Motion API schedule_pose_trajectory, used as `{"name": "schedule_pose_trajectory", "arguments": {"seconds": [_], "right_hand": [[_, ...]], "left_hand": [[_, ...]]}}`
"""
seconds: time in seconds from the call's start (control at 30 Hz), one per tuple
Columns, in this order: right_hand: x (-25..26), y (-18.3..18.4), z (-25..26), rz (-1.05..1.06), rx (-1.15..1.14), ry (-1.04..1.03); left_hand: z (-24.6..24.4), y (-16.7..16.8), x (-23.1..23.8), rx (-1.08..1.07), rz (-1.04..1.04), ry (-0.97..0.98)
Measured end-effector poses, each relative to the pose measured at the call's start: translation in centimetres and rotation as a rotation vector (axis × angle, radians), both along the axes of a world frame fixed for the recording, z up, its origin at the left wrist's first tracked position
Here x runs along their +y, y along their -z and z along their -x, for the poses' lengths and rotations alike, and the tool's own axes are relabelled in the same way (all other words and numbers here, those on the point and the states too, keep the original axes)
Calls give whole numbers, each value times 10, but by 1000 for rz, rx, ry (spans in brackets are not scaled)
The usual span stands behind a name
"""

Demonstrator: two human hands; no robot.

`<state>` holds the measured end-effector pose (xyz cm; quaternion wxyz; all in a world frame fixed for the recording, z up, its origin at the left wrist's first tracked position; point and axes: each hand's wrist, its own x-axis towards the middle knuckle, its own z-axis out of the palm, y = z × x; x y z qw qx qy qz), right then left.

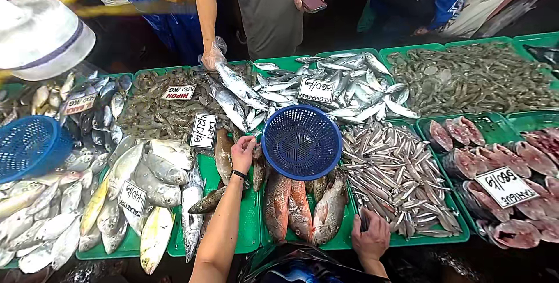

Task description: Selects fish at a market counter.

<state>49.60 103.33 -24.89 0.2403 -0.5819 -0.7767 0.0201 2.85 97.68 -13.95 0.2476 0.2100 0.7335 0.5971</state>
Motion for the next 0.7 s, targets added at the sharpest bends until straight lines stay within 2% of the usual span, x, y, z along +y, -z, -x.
{"name": "schedule_pose_trajectory", "arguments": {"seconds": [0.2, 0.33, 0.47, 0.57, 0.6, 0.63, 0.67, 0.7], "right_hand": [[1, -1, 0, -13, 16, -8], [1, 0, 0, -20, 29, 1], [-3, 0, -2, -19, 35, 11], [-6, -3, 2, -72, 58, 36], [-7, -19, 10, -70, 75, 62], [-12, -63, 21, 50, 56, 88], [-16, -140, 34, 387, -26, 83], [-7, -221, 46, 813, -125, 48]], "left_hand": [[72, -13, 63, -139, -155, -210], [124, -26, 113, -309, -468, -199], [105, -70, 133, -416, -696, -78], [76, -92, 121, -439, -707, 7], [68, -100, 116, -475, -730, 26], [57, -107, 109, -534, -758, 45], [46, -114, 100, -601, -787, 76], [36, -119, 91, -660, -814, 117]]}}
